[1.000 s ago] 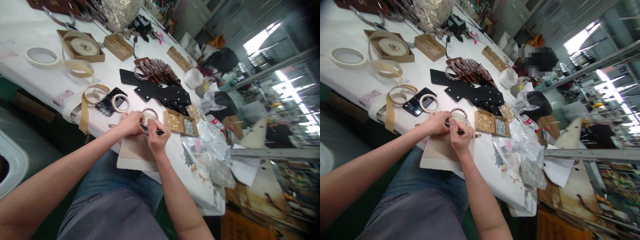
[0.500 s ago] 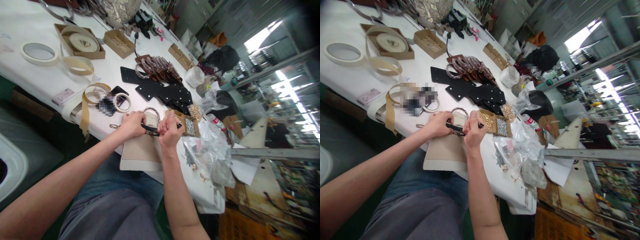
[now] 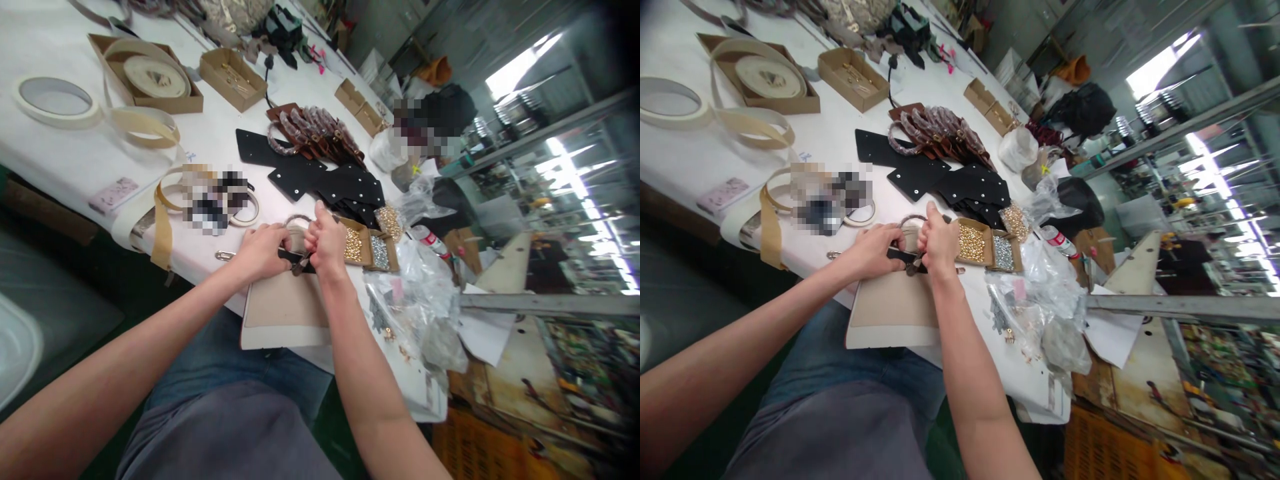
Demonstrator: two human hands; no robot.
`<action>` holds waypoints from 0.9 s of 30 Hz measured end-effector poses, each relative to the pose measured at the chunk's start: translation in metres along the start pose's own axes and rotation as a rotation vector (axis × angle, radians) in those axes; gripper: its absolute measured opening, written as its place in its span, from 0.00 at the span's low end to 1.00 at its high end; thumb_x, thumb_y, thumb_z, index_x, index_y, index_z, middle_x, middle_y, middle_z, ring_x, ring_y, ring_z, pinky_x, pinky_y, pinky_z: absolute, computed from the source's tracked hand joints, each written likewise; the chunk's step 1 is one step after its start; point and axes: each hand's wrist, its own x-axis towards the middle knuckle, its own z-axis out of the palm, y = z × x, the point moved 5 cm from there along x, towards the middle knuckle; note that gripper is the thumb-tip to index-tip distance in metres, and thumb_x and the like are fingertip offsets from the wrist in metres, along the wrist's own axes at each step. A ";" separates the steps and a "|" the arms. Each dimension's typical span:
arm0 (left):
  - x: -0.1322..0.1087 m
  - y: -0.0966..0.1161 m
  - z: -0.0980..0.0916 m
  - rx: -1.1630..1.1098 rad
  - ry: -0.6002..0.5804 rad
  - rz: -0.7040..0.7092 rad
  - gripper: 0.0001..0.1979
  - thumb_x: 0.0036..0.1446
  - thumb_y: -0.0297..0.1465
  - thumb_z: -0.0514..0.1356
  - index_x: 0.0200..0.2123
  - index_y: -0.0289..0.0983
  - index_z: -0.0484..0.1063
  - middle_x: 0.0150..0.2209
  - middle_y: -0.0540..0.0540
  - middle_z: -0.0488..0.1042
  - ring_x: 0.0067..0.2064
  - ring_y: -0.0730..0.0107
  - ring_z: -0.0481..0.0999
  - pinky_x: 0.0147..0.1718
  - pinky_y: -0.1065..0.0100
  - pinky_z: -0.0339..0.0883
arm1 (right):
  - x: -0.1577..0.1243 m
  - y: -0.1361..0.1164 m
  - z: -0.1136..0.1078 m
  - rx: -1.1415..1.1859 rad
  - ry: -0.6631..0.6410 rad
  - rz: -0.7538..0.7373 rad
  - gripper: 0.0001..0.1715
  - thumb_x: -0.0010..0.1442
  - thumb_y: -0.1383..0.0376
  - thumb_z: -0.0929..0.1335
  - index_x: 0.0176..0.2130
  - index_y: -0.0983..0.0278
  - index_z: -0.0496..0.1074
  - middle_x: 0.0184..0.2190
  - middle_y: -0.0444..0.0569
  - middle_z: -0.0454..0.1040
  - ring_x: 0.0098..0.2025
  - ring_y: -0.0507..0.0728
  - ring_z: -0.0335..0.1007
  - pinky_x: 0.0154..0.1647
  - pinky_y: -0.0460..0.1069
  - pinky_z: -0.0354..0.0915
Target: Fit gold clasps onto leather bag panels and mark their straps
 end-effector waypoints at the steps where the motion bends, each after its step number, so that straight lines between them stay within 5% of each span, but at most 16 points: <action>1: 0.001 -0.002 0.000 -0.004 -0.008 -0.003 0.12 0.54 0.33 0.73 0.41 0.45 0.78 0.52 0.46 0.83 0.58 0.41 0.78 0.57 0.45 0.65 | 0.007 0.002 -0.001 0.014 -0.011 0.051 0.42 0.66 0.39 0.78 0.28 0.55 0.51 0.17 0.30 0.47 0.17 0.47 0.38 0.14 0.47 0.40; 6: -0.001 -0.001 0.000 -0.008 0.016 -0.022 0.12 0.54 0.33 0.74 0.40 0.45 0.78 0.52 0.46 0.83 0.58 0.42 0.77 0.59 0.44 0.64 | -0.002 -0.007 -0.018 0.118 -0.102 0.058 0.45 0.67 0.38 0.78 0.26 0.56 0.48 0.17 0.30 0.42 0.18 0.47 0.32 0.14 0.46 0.36; 10: -0.003 0.003 0.000 -0.023 0.024 -0.046 0.13 0.52 0.35 0.75 0.39 0.44 0.77 0.52 0.46 0.82 0.59 0.42 0.76 0.59 0.45 0.64 | -0.052 -0.026 -0.032 0.190 -0.055 -0.308 0.42 0.75 0.43 0.72 0.24 0.58 0.49 0.17 0.34 0.44 0.17 0.48 0.35 0.15 0.47 0.42; 16: -0.004 0.003 -0.001 -0.039 0.026 -0.072 0.13 0.52 0.33 0.74 0.40 0.45 0.77 0.52 0.47 0.81 0.60 0.43 0.75 0.58 0.46 0.63 | -0.101 -0.018 -0.020 0.143 0.017 -0.714 0.37 0.82 0.53 0.69 0.23 0.59 0.56 0.17 0.37 0.51 0.17 0.49 0.47 0.19 0.48 0.49; 22: -0.004 0.000 0.002 -0.059 0.045 -0.066 0.13 0.52 0.33 0.74 0.41 0.45 0.77 0.52 0.47 0.81 0.60 0.45 0.75 0.59 0.46 0.62 | -0.111 -0.010 -0.021 0.120 0.042 -0.887 0.34 0.81 0.56 0.70 0.24 0.60 0.59 0.17 0.37 0.52 0.17 0.50 0.49 0.20 0.48 0.51; 27: -0.004 -0.001 0.002 -0.078 0.053 -0.058 0.14 0.52 0.31 0.75 0.40 0.45 0.76 0.52 0.47 0.81 0.61 0.44 0.75 0.60 0.45 0.62 | -0.117 -0.002 -0.020 0.062 0.126 -0.827 0.38 0.76 0.47 0.72 0.21 0.58 0.59 0.16 0.40 0.52 0.17 0.53 0.50 0.19 0.51 0.52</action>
